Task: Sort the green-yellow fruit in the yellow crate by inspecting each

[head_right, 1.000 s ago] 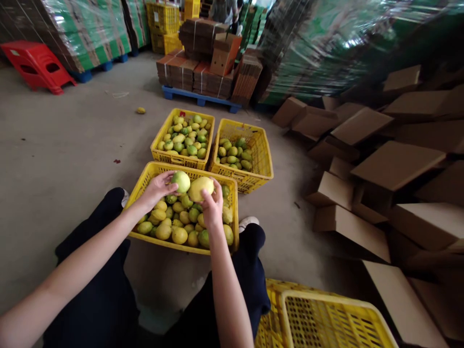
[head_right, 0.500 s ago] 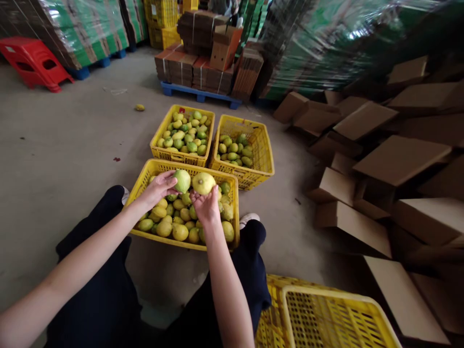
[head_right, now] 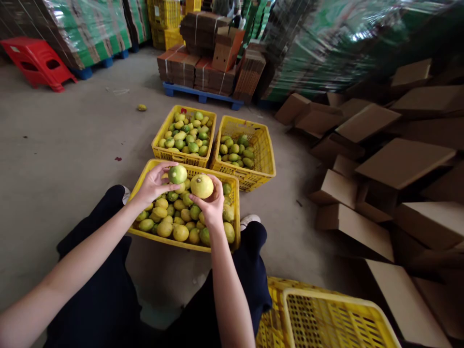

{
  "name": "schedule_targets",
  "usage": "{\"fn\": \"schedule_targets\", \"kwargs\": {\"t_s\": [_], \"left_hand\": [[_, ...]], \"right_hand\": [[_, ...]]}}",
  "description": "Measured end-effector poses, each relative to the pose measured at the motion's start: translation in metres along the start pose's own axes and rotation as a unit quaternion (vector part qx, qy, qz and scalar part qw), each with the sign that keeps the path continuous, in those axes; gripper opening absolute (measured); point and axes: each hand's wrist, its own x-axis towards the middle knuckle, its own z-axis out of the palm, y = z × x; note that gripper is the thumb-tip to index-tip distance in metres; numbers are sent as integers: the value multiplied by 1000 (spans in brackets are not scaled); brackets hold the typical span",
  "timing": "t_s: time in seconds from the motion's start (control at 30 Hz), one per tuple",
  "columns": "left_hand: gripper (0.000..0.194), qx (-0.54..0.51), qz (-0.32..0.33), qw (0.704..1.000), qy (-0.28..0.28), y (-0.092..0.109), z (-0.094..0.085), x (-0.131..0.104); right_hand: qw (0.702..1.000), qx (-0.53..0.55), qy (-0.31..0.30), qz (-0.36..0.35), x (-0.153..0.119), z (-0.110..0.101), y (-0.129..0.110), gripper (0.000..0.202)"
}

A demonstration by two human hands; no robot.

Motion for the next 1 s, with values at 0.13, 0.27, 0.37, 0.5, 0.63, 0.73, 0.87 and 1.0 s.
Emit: {"fn": "schedule_targets", "kwargs": {"t_s": [0.13,0.27,0.37,0.5,0.63,0.73,0.87,1.0], "left_hand": [[51,33,22,999,-29,-1,0,-3],[43,49,45,996,-57,-2,2,-5],[41,60,52,995,-61,-2,1,-5],[41,59,42,996,-54,-1,0,-5],[59,8,-55,998,-37,-1,-1,-1],[66,-39,-166,985,-31,-5,-2,2],[71,-74,-245,966,-30,-15,1,1],[62,-114,-280,953,-24,-19,6,0]], "right_hand": [[999,-26,14,-27,0,1,2,70],[995,-63,7,-71,1,2,4,61],[993,-81,-1,-87,1,3,5,58],[992,-101,-17,-75,0,1,2,59],[996,-85,-22,-26,-3,-3,-1,68],[998,-36,-29,50,-4,-4,2,62],[986,58,-31,152,-3,-2,11,63],[971,81,-68,214,-1,2,11,65]]}}
